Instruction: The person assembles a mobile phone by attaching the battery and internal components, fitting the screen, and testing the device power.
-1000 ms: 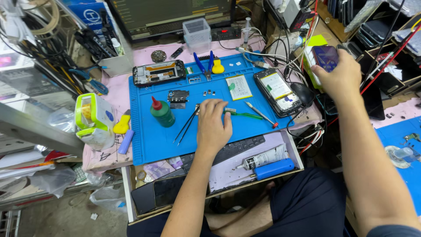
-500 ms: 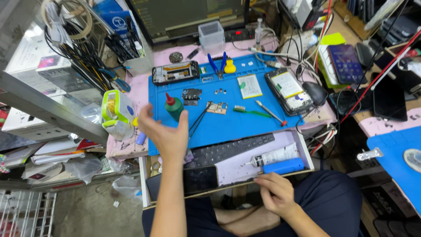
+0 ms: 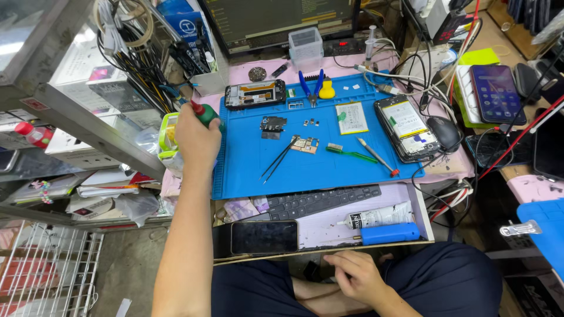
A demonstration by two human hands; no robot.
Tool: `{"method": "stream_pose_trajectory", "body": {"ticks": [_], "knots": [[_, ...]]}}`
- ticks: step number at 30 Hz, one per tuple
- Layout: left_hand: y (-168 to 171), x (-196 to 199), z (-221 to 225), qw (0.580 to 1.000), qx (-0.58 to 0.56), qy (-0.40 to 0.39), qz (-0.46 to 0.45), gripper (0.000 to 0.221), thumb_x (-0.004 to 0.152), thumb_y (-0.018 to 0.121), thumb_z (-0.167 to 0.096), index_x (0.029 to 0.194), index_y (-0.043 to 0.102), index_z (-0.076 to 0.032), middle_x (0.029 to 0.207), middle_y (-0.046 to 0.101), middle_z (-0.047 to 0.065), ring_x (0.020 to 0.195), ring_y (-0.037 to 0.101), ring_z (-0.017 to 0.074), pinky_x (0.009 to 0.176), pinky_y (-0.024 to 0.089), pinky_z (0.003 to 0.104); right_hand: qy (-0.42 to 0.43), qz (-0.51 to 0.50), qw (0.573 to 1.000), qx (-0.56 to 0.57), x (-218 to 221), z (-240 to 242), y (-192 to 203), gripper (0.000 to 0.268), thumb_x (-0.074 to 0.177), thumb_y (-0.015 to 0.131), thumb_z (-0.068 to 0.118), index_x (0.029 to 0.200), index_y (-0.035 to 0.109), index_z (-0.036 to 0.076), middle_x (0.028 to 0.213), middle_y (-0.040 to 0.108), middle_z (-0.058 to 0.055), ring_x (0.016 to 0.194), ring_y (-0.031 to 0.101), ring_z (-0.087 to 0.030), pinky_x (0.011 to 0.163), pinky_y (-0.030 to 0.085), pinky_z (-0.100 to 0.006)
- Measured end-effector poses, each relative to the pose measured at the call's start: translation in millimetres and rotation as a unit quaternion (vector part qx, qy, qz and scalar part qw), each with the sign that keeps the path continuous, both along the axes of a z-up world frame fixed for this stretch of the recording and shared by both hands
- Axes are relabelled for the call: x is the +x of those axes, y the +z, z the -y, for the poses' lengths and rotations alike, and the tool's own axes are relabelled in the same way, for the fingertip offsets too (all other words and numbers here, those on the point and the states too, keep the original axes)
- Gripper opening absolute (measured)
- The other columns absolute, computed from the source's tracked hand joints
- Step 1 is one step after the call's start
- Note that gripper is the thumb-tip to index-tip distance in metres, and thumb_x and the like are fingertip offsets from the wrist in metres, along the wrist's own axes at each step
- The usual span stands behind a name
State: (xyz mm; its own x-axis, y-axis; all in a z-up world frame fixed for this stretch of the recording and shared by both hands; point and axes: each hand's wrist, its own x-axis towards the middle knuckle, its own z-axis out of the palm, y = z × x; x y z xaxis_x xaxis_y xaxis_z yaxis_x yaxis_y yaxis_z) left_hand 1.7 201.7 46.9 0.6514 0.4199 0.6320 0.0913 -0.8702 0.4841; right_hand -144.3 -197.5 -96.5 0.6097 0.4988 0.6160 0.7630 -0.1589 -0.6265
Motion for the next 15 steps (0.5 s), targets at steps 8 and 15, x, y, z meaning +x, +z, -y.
{"method": "stream_pose_trajectory", "body": {"ticks": [8, 15], "knots": [[-12, 26, -16, 0.994, 0.027, 0.052, -0.09, 0.046, 0.082, 0.079, -0.014, 0.116, 0.052, 0.002, 0.111, 0.061, 0.027, 0.099, 0.062, 0.0488, 0.085, 0.05, 0.055, 0.01, -0.053, 0.999, -0.002, 0, 2, -1, 0.029, 0.073, 0.067, -0.006, 0.1, 0.075, 0.001, 0.077, 0.072, -0.009, 0.06, 0.069, -0.023, 0.054, 0.055, -0.032], [-1, 33, -13, 0.982, 0.055, 0.087, -0.156, 0.058, 0.082, 0.083, -0.023, 0.117, 0.049, 0.008, 0.112, 0.06, 0.03, 0.1, 0.064, 0.0498, 0.086, 0.052, 0.054, 0.009, -0.059, 0.998, 0.016, 3, 4, -3, 0.03, 0.075, 0.065, -0.006, 0.102, 0.075, 0.002, 0.082, 0.074, -0.009, 0.065, 0.072, -0.023, 0.058, 0.058, -0.03]]}}
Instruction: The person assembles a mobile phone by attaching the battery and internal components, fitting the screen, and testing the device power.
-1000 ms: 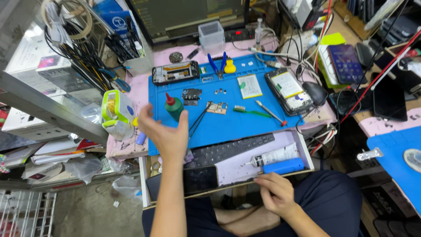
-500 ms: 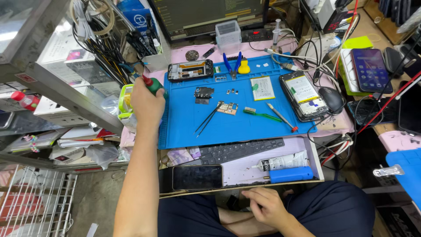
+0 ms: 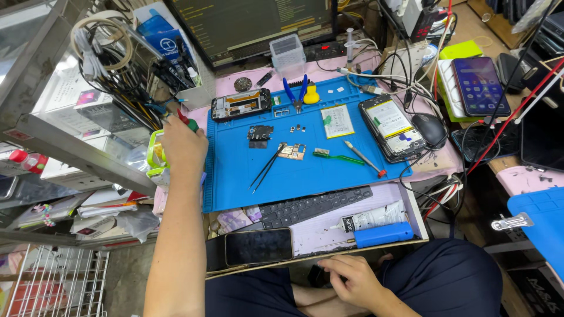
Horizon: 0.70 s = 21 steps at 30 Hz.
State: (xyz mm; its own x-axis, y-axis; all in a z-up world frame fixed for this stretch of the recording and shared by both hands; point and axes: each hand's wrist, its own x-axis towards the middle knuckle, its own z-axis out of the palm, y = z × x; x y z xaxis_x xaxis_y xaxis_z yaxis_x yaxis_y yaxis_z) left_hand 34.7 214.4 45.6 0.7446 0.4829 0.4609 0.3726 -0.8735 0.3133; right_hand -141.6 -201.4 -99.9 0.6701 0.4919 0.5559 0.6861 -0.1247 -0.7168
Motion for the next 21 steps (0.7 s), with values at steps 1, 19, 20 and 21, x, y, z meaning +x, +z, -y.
{"method": "stream_pose_trajectory", "body": {"ticks": [1, 19, 20, 21], "knots": [[2, 0, 1, 1.0, 0.003, 0.005, -0.01, 0.059, 0.082, 0.084, -0.024, 0.117, 0.05, 0.009, 0.112, 0.06, 0.03, 0.101, 0.064, 0.0499, 0.087, 0.052, 0.054, 0.002, -0.002, 1.0, 0.002, 1, -1, 0, 0.031, 0.075, 0.065, -0.006, 0.103, 0.074, 0.003, 0.082, 0.073, -0.009, 0.066, 0.073, -0.023, 0.059, 0.058, -0.03], [49, 17, 39, 0.964, 0.105, -0.243, -0.034, 0.041, 0.077, 0.073, -0.014, 0.117, 0.068, -0.006, 0.119, 0.069, 0.018, 0.114, 0.064, 0.0381, 0.097, 0.051, 0.048, 0.064, -0.06, 0.996, -0.023, -3, -2, -11, 0.033, 0.073, 0.065, -0.005, 0.103, 0.075, 0.003, 0.075, 0.07, -0.008, 0.059, 0.069, -0.021, 0.051, 0.055, -0.031], [48, 42, 40, 0.946, 0.087, -0.305, -0.061, 0.055, 0.074, 0.071, -0.011, 0.128, 0.064, -0.005, 0.126, 0.065, 0.021, 0.12, 0.06, 0.0396, 0.103, 0.048, 0.046, 0.073, -0.056, 0.995, -0.025, -1, -4, -12, 0.033, 0.072, 0.066, -0.004, 0.103, 0.074, 0.003, 0.075, 0.069, -0.008, 0.059, 0.069, -0.022, 0.051, 0.055, -0.032], [42, 58, 41, 0.924, 0.068, -0.366, -0.088, 0.069, 0.071, 0.069, -0.009, 0.139, 0.059, -0.004, 0.133, 0.062, 0.023, 0.126, 0.056, 0.0412, 0.11, 0.045, 0.044, 0.093, -0.06, 0.993, -0.036, -1, -3, -12, 0.03, 0.074, 0.066, -0.004, 0.102, 0.075, 0.003, 0.074, 0.069, -0.008, 0.058, 0.068, -0.023, 0.052, 0.054, -0.033]]}}
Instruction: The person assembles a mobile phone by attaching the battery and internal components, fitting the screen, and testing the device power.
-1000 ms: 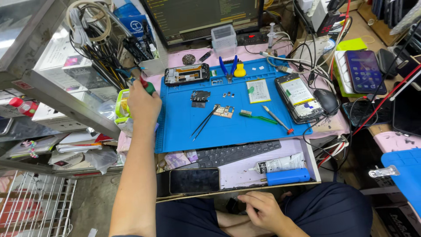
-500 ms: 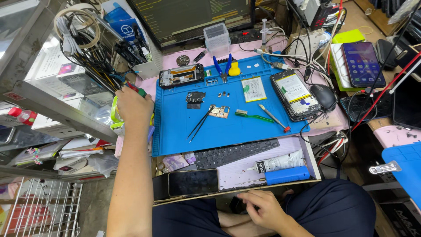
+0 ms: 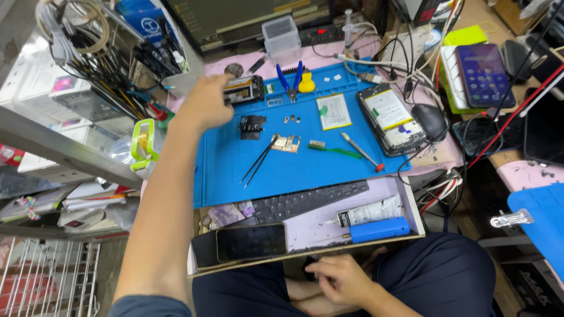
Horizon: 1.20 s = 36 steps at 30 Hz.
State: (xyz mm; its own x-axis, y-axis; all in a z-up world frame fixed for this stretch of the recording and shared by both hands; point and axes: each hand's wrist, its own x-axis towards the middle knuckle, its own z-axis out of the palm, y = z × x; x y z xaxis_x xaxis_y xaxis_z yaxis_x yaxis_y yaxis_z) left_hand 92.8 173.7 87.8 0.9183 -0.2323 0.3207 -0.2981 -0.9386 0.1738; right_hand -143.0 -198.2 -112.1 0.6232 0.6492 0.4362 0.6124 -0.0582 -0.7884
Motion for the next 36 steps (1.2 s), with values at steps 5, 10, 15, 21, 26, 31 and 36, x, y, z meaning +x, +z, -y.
{"method": "stream_pose_trajectory", "body": {"ticks": [5, 10, 15, 21, 26, 31, 36], "knots": [[-8, 47, -6, 0.968, 0.123, 0.116, -0.184, 0.092, 0.066, 0.073, -0.006, 0.152, 0.041, -0.018, 0.15, 0.046, 0.011, 0.137, 0.043, 0.0356, 0.109, 0.04, 0.046, 0.028, -0.05, 0.998, -0.039, -1, -3, -5, 0.023, 0.078, 0.064, -0.003, 0.097, 0.076, 0.003, 0.073, 0.069, -0.009, 0.057, 0.067, -0.026, 0.052, 0.053, -0.036], [-3, 57, -4, 0.944, 0.174, 0.15, -0.238, 0.095, 0.069, 0.076, -0.007, 0.156, 0.044, -0.027, 0.15, 0.05, 0.009, 0.139, 0.049, 0.0314, 0.11, 0.047, 0.047, 0.027, -0.048, 0.996, -0.065, 1, -1, -11, 0.022, 0.08, 0.065, 0.0, 0.098, 0.077, 0.004, 0.071, 0.067, -0.008, 0.059, 0.065, -0.027, 0.057, 0.052, -0.038], [13, 45, 7, 0.956, 0.122, 0.161, -0.212, 0.095, 0.059, 0.086, -0.005, 0.146, 0.049, -0.017, 0.147, 0.044, 0.014, 0.134, 0.05, 0.0333, 0.105, 0.047, 0.046, 0.039, -0.083, 0.991, -0.098, 5, -7, -10, 0.02, 0.081, 0.065, 0.002, 0.097, 0.077, 0.005, 0.071, 0.066, -0.009, 0.06, 0.065, -0.027, 0.059, 0.052, -0.039], [15, 39, 6, 0.964, 0.115, 0.149, -0.187, 0.092, 0.057, 0.087, -0.006, 0.14, 0.047, -0.01, 0.142, 0.051, 0.015, 0.129, 0.054, 0.0338, 0.103, 0.049, 0.045, 0.043, -0.07, 0.99, -0.111, 5, -9, -10, 0.02, 0.081, 0.065, 0.003, 0.097, 0.077, 0.005, 0.074, 0.069, -0.009, 0.063, 0.067, -0.028, 0.062, 0.053, -0.04], [16, 42, -1, 0.971, 0.137, 0.115, -0.157, 0.082, 0.062, 0.082, -0.003, 0.138, 0.051, -0.011, 0.13, 0.061, 0.016, 0.123, 0.058, 0.0352, 0.1, 0.05, 0.046, 0.048, -0.103, 0.986, -0.124, 5, -10, -6, 0.021, 0.08, 0.064, 0.003, 0.096, 0.077, 0.005, 0.074, 0.069, -0.009, 0.062, 0.067, -0.029, 0.06, 0.053, -0.041], [47, 20, 9, 0.986, 0.146, 0.042, -0.067, 0.067, 0.066, 0.077, -0.001, 0.129, 0.057, -0.006, 0.124, 0.065, 0.017, 0.118, 0.061, 0.0366, 0.1, 0.05, 0.046, 0.116, -0.142, 0.979, -0.091, 4, -7, 1, 0.015, 0.086, 0.067, 0.006, 0.098, 0.076, 0.002, 0.083, 0.073, -0.012, 0.07, 0.071, -0.028, 0.062, 0.056, -0.038], [74, -47, 66, 0.983, 0.154, -0.101, -0.014, 0.067, 0.057, 0.076, 0.003, 0.121, 0.062, -0.009, 0.117, 0.067, 0.01, 0.119, 0.061, 0.031, 0.114, 0.031, 0.06, 0.109, -0.29, 0.939, 0.151, 18, 6, 40, 0.031, 0.097, 0.066, 0.014, 0.124, 0.069, -0.001, 0.1, 0.076, -0.014, 0.092, 0.075, -0.026, 0.085, 0.06, -0.041]]}}
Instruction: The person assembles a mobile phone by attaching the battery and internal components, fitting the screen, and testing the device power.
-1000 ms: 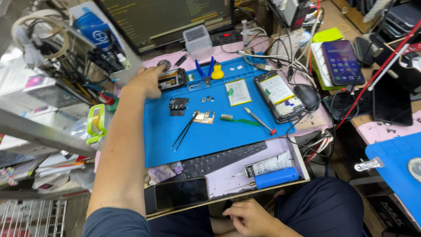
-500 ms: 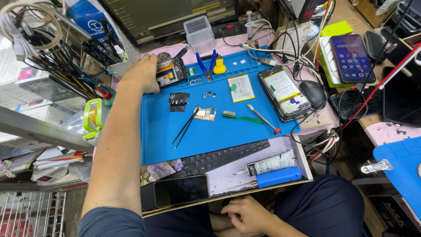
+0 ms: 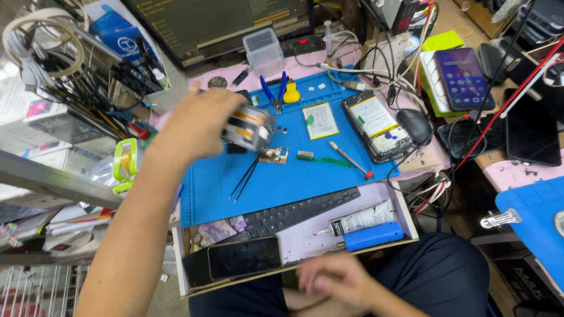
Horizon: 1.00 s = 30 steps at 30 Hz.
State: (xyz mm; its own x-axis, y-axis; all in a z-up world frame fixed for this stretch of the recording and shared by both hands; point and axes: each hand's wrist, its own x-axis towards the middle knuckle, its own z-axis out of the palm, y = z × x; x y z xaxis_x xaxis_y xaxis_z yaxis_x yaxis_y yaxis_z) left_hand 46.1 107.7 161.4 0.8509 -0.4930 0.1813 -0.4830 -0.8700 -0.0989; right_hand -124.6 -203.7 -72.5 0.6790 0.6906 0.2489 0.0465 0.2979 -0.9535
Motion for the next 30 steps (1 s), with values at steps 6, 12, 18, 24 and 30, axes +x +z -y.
{"method": "stream_pose_trajectory", "body": {"ticks": [6, 12, 18, 24, 30], "knots": [[-7, -59, 68, 0.992, 0.036, -0.116, -0.019, 0.055, 0.069, 0.07, 0.004, 0.121, 0.063, -0.013, 0.116, 0.066, 0.007, 0.127, 0.056, 0.0253, 0.121, 0.021, 0.063, -0.003, -0.175, 0.981, 0.085, 116, -5, 69, 0.068, 0.095, 0.064, 0.024, 0.154, 0.038, 0.002, 0.142, 0.06, -0.017, 0.131, 0.059, -0.027, 0.105, 0.052, -0.051], [-19, -76, 84, 0.984, -0.023, -0.147, 0.098, 0.056, 0.077, 0.069, -0.002, 0.132, 0.06, -0.014, 0.133, 0.063, 0.012, 0.138, 0.051, 0.0343, 0.119, 0.026, 0.058, 0.042, -0.237, 0.967, 0.084, 126, -18, 59, 0.056, 0.096, 0.067, 0.012, 0.147, 0.047, -0.004, 0.127, 0.068, -0.02, 0.114, 0.069, -0.034, 0.09, 0.061, -0.056], [-72, -92, 60, 0.939, -0.257, 0.205, 0.097, 0.044, 0.081, 0.081, -0.028, 0.117, 0.07, -0.006, 0.108, 0.067, 0.014, 0.103, 0.059, 0.0355, 0.09, 0.048, 0.044, 0.029, -0.226, 0.954, 0.196, 120, -10, 51, 0.056, 0.097, 0.065, 0.011, 0.148, 0.046, -0.002, 0.127, 0.069, -0.021, 0.116, 0.071, -0.035, 0.091, 0.062, -0.054], [-130, -102, 43, 0.93, -0.238, 0.268, 0.082, 0.022, 0.084, 0.079, -0.028, 0.094, 0.075, -0.009, 0.091, 0.065, 0.01, 0.09, 0.062, 0.0319, 0.077, 0.05, 0.044, 0.016, -0.234, 0.958, 0.165, 111, -8, 45, 0.056, 0.097, 0.064, 0.008, 0.148, 0.046, -0.003, 0.128, 0.068, -0.022, 0.115, 0.07, -0.037, 0.091, 0.062, -0.052], [-129, -111, 27, 0.91, -0.227, 0.329, 0.111, 0.016, 0.086, 0.078, -0.024, 0.089, 0.074, -0.009, 0.088, 0.065, 0.01, 0.09, 0.062, 0.0322, 0.075, 0.049, 0.045, -0.031, -0.222, 0.957, 0.185, 105, -5, 42, 0.051, 0.097, 0.064, 0.007, 0.144, 0.046, -0.003, 0.124, 0.069, -0.021, 0.111, 0.072, -0.035, 0.091, 0.061, -0.047]]}}
